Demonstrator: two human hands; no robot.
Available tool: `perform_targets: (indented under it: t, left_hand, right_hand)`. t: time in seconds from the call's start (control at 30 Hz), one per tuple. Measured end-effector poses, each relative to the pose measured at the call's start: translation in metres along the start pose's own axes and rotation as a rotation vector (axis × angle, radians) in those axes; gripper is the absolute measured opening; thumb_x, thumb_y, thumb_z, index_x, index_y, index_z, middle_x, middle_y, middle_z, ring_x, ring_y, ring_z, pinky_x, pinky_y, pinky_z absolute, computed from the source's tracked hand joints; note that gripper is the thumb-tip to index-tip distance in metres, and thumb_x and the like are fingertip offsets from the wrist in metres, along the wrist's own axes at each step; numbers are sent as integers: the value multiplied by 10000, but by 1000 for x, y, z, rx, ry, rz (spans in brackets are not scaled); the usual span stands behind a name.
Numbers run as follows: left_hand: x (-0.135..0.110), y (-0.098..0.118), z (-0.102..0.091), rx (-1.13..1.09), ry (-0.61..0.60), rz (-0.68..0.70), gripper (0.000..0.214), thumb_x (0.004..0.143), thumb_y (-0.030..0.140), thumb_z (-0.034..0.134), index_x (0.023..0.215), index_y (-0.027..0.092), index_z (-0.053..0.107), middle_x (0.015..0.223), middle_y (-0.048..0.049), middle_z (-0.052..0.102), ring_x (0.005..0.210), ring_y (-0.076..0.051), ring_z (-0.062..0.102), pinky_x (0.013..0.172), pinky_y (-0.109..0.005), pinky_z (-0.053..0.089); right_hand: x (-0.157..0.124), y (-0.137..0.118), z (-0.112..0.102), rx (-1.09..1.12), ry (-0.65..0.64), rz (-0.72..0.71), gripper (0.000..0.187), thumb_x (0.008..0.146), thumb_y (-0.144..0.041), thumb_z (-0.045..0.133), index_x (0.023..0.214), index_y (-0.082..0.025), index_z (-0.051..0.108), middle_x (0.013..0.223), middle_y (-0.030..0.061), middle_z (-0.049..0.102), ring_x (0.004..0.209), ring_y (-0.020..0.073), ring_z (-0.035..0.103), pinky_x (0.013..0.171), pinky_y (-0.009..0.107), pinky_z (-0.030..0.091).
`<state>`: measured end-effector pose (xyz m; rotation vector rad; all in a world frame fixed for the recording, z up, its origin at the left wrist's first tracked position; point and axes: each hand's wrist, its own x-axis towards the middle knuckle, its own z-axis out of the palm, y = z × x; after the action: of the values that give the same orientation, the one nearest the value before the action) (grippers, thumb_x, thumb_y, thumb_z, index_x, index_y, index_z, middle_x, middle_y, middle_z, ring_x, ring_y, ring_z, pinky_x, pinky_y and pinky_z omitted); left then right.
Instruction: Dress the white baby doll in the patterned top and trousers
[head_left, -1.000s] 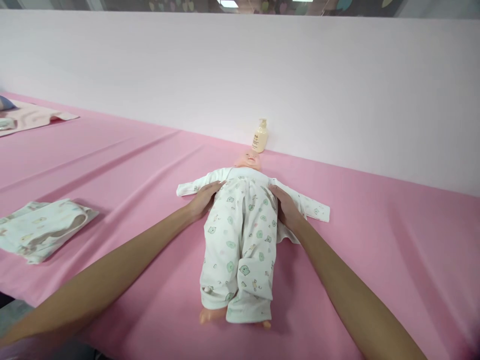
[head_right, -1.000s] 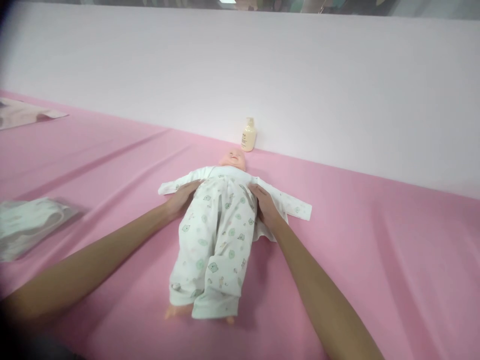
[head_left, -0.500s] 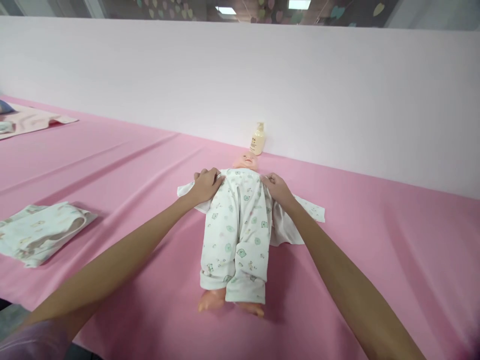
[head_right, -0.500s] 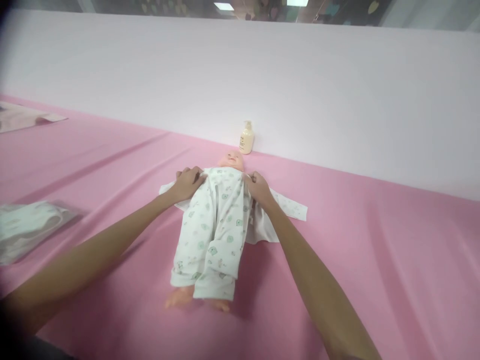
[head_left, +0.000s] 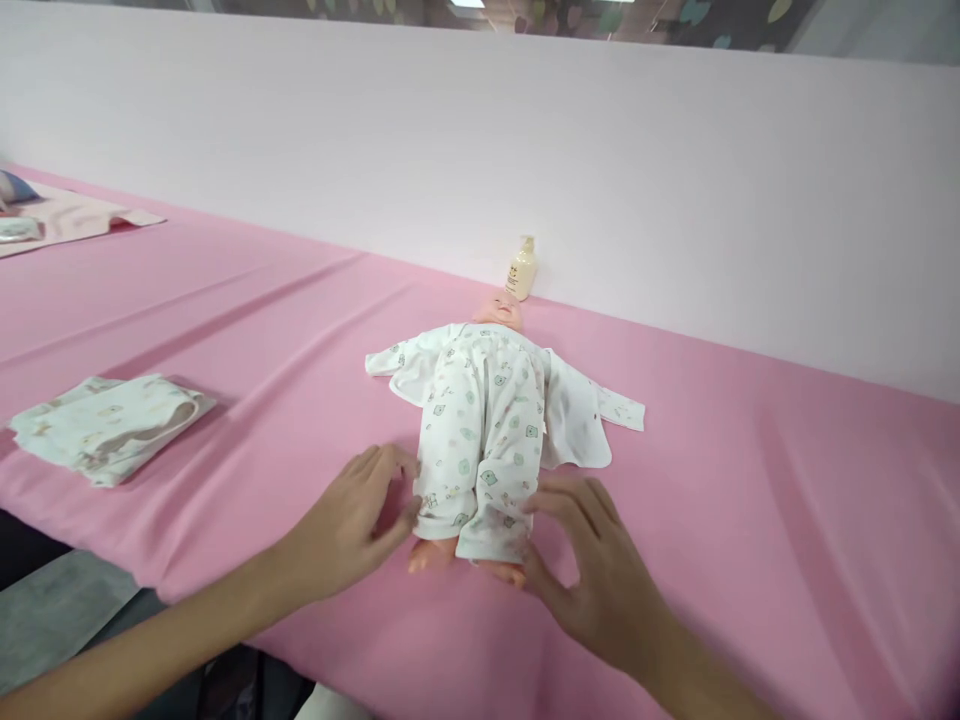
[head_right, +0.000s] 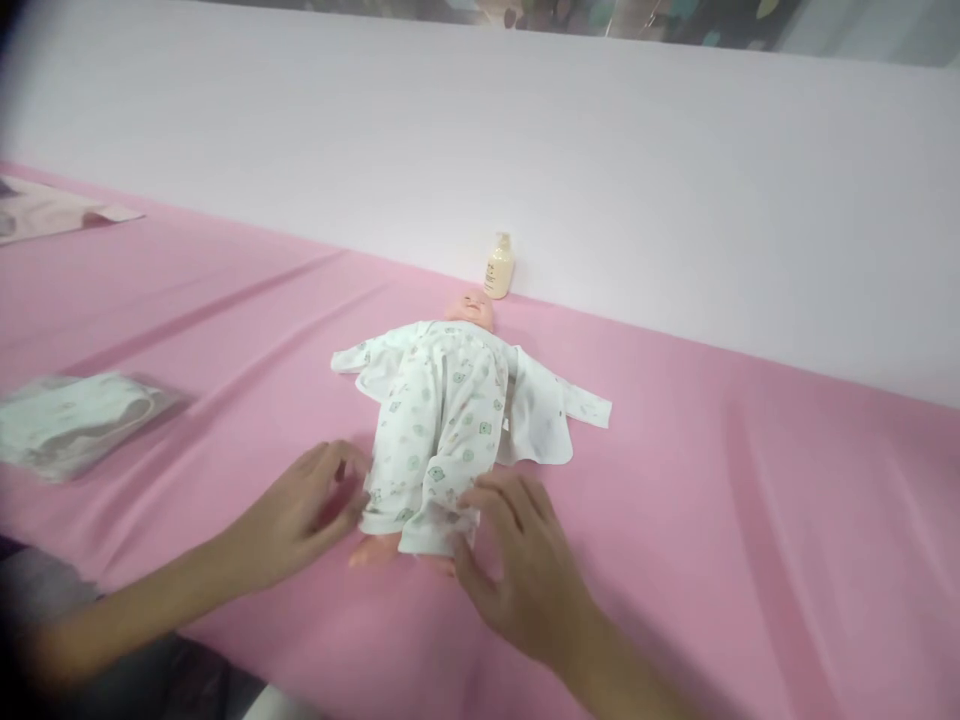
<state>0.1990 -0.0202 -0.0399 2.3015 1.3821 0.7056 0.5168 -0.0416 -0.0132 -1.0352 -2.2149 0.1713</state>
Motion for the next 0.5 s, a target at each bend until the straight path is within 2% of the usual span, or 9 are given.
perform_targets:
  t: [0.07,0.13,0.27,0.4,0.5]
  left_hand:
    - [-23,3,7,43,-40,10,123,1006,308,581,1112,251,556,1095,-47,655,968,-261,576,858,-418,456]
    - [-33,3,14,89,-28,30,190,997,322,611,1172,258,572,1157,-51,668,1027,-274,581,899,-435,449]
    - [-29,1,25,138,49,27,205,1011,367,619,1171,243,586,1126,-60,677,1019,-276,585,897,-443,439]
    - [-20,6,33,164,100,4,41,970,236,595,1003,218,578,954,-40,637,909,-251,559,825,-414,425]
    - [-21,13,32,165,144,7,61,932,155,559,930,216,553,886,-25,607,867,-236,546,805,-402,418]
  right_hand:
    - [-19,-15,6,-1,-44,16,230,1009,-208,662,1221,-253,585,1152,88,653,1085,271,613,923,441,546]
    - [-27,-23,15,-8,-70,46,255,1008,-196,660,1248,-248,590,1180,88,654,1104,264,605,937,430,538]
    - [-17,-33,35,-113,-52,51,348,980,-207,686,1314,-237,593,1229,96,640,1154,282,576,977,449,499]
    - [0,-41,53,-318,-28,5,189,940,-195,698,1116,-219,634,1141,94,645,1016,274,565,889,441,464]
    - [5,-45,61,-431,-48,-1,125,926,-168,688,1017,-220,619,1056,81,646,942,263,542,836,430,435]
